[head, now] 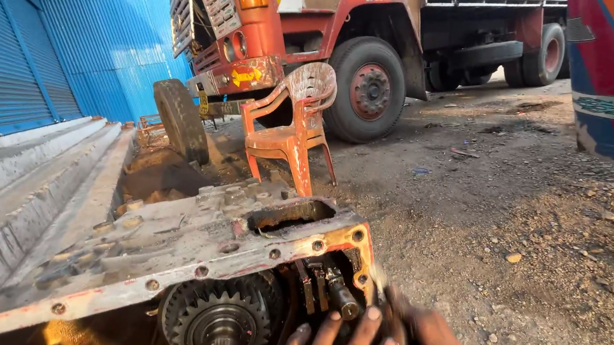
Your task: The recorder is shown working on a truck gearbox housing, using a small tool to adjust or clean internal components near the gears.
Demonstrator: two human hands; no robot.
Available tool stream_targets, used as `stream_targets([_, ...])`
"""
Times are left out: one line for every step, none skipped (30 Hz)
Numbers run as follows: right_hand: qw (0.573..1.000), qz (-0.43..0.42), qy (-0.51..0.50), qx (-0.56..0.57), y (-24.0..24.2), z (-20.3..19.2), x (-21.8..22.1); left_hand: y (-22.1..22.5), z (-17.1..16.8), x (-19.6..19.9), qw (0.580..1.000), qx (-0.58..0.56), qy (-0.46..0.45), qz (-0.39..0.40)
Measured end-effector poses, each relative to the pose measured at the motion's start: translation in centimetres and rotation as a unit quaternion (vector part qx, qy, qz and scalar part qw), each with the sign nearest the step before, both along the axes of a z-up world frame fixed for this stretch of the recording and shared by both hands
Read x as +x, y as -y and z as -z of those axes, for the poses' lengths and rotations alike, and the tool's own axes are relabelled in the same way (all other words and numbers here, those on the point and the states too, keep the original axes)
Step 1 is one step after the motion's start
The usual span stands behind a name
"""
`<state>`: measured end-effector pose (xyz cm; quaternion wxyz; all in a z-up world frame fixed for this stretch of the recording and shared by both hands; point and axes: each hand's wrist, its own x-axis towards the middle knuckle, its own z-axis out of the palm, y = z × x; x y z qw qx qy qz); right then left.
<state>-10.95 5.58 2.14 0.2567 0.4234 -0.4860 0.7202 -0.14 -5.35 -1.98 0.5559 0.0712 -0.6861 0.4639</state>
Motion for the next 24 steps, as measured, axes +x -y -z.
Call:
stream_targets([1.0, 0.007, -0.006, 0.02, 0.0, -0.2, 0.0, -0.2, 0.6, 0.3, 0.998, 0.058, 0.036, -0.011])
stream_targets([1.0, 0.005, -0.005, 0.022, 0.1, -0.2, 0.0, 0.0, 0.6, 0.2, 0.997, 0.06, 0.037, -0.013])
stream_targets([0.999, 0.026, -0.025, 0.014, 0.2, -0.2, -0.1, 0.2, 0.5, 0.1, 1.0, 0.013, 0.0, -0.003])
stream_targets([0.998, 0.046, -0.046, 0.006, 0.2, -0.2, -0.2, 0.4, 0.4, 0.0, 0.999, -0.035, -0.037, 0.008])
stream_targets([0.998, 0.048, -0.05, 0.005, -0.1, 0.4, -0.6, 0.1, 0.4, -0.1, 0.998, -0.037, -0.041, 0.01])
stream_targets([0.997, 0.031, -0.032, 0.055, -0.4, 1.1, -0.8, -0.3, 0.5, -0.1, 1.0, 0.018, -0.005, 0.01])
stream_targets([0.995, 0.008, -0.014, 0.103, -0.4, 2.1, -0.8, -0.5, 0.6, 0.5, 0.997, 0.071, 0.033, 0.004])
stream_targets([0.995, 0.005, -0.016, 0.1, 0.0, 1.2, -0.2, -0.1, 0.4, 0.3, 0.997, 0.068, 0.03, 0.0])
stream_targets([0.997, 0.011, 0.013, 0.076, -0.2, 0.7, 0.4, -0.2, 0.7, 0.1, 0.999, 0.041, 0.025, -0.006])
stream_targets([0.998, 0.018, 0.043, 0.052, -0.3, 0.3, 1.0, -0.3, 0.9, -0.1, 1.0, 0.013, 0.02, -0.013])
stream_targets([0.997, 0.017, 0.046, 0.056, -0.6, 0.5, 1.4, -0.9, 1.2, 0.0, 0.999, 0.018, 0.023, -0.014])
stream_targets([0.997, 0.009, 0.068, 0.033, -0.9, 0.6, 1.8, -1.7, 1.2, 0.2, 0.998, 0.06, -0.015, 0.026])
stream_targets([0.997, 0.002, 0.081, -0.001, -0.5, -0.1, 1.7, -1.6, 0.5, -0.4, 0.992, 0.091, -0.061, 0.069])
stream_targets([0.997, 0.004, 0.077, -0.008, -0.1, -0.5, 1.2, -0.7, 0.7, -0.3, 0.992, 0.084, -0.064, 0.073])
stream_targets([0.998, 0.011, 0.063, 0.003, 0.3, -0.6, 1.0, 0.0, 1.3, 0.2, 0.998, 0.061, -0.011, 0.019])
stream_targets([0.999, 0.018, 0.049, 0.015, 0.7, -0.6, 0.8, 0.8, 1.9, 0.7, 0.998, 0.038, 0.042, -0.035])
stream_targets([0.998, 0.017, 0.05, 0.018, 1.1, -0.3, 0.9, 0.6, 2.0, 0.8, 0.998, 0.041, 0.044, -0.036])
stream_targets([0.999, 0.02, 0.045, 0.005, 1.5, 0.0, 0.9, 0.5, 2.2, 0.8, 0.999, 0.037, 0.028, -0.025])
stream_targets([0.999, 0.027, 0.039, -0.011, 1.9, 0.0, 0.8, 0.5, 2.1, 0.5, 0.999, 0.032, 0.01, -0.01])
stream_targets([0.999, 0.029, 0.039, -0.01, 1.6, 1.1, 0.7, 0.6, 1.9, 0.3, 0.999, 0.034, 0.01, -0.008])
stream_targets([0.998, 0.024, 0.052, 0.022, 1.5, 2.0, 0.4, 0.9, 1.5, -0.1, 1.0, 0.027, -0.008, 0.002])
stream_targets([0.996, 0.02, 0.064, 0.054, 1.3, 2.9, 0.1, 1.3, 1.2, -0.6, 0.999, 0.02, -0.025, 0.013])
stream_targets([0.996, 0.019, 0.066, 0.055, 1.5, 2.1, 0.6, 1.3, 1.2, -0.3, 0.999, 0.022, -0.023, 0.012])
stream_targets([0.996, 0.04, 0.068, 0.039, 1.7, 1.4, 1.1, 1.2, 1.2, -0.2, 1.0, -0.01, -0.027, 0.01])
